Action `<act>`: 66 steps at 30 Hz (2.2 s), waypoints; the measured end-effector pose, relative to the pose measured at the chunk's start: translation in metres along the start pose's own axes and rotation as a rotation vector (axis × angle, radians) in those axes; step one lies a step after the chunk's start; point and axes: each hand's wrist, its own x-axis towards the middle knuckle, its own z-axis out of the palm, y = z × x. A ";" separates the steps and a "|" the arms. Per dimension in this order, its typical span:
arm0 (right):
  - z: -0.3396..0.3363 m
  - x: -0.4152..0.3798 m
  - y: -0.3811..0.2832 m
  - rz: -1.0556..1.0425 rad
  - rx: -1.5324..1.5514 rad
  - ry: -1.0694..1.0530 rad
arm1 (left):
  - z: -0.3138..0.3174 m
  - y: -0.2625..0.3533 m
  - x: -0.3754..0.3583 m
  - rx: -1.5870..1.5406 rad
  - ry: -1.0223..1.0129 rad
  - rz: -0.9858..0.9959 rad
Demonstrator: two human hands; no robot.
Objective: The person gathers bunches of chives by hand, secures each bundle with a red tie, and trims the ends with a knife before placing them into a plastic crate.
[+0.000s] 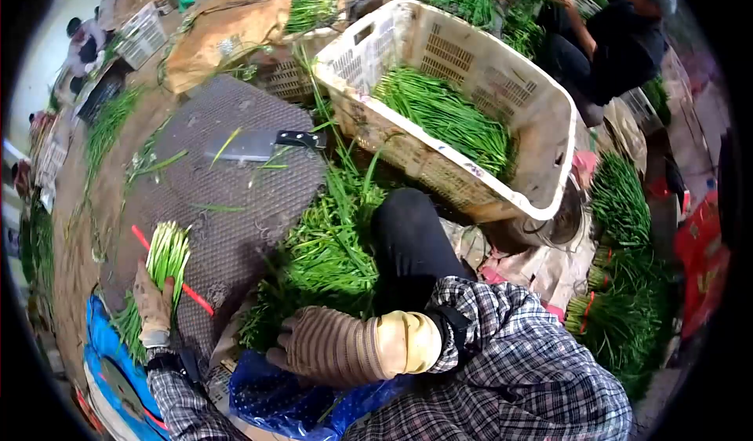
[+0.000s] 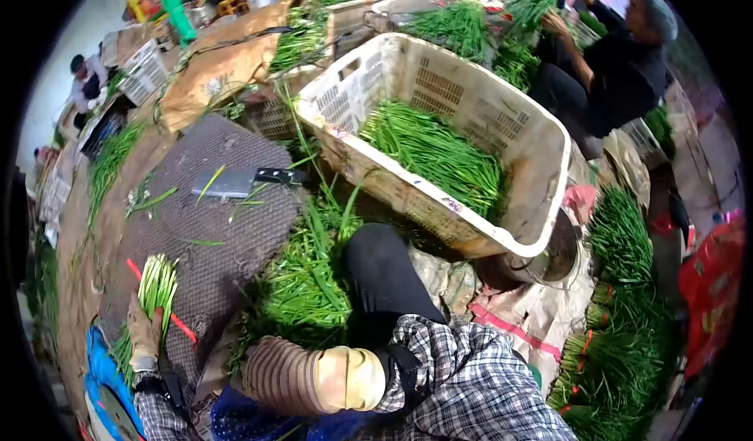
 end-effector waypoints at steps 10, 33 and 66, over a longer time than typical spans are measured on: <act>-0.195 -0.175 0.117 0.543 -0.256 0.451 | -0.033 0.014 -0.004 -0.130 -0.251 -0.377; -0.177 -0.272 0.480 1.121 -0.176 -0.186 | -0.007 0.028 0.031 -0.286 -0.243 -0.608; -0.095 -0.200 0.744 1.422 -0.022 0.236 | 0.011 0.011 0.022 -0.097 -0.361 -0.600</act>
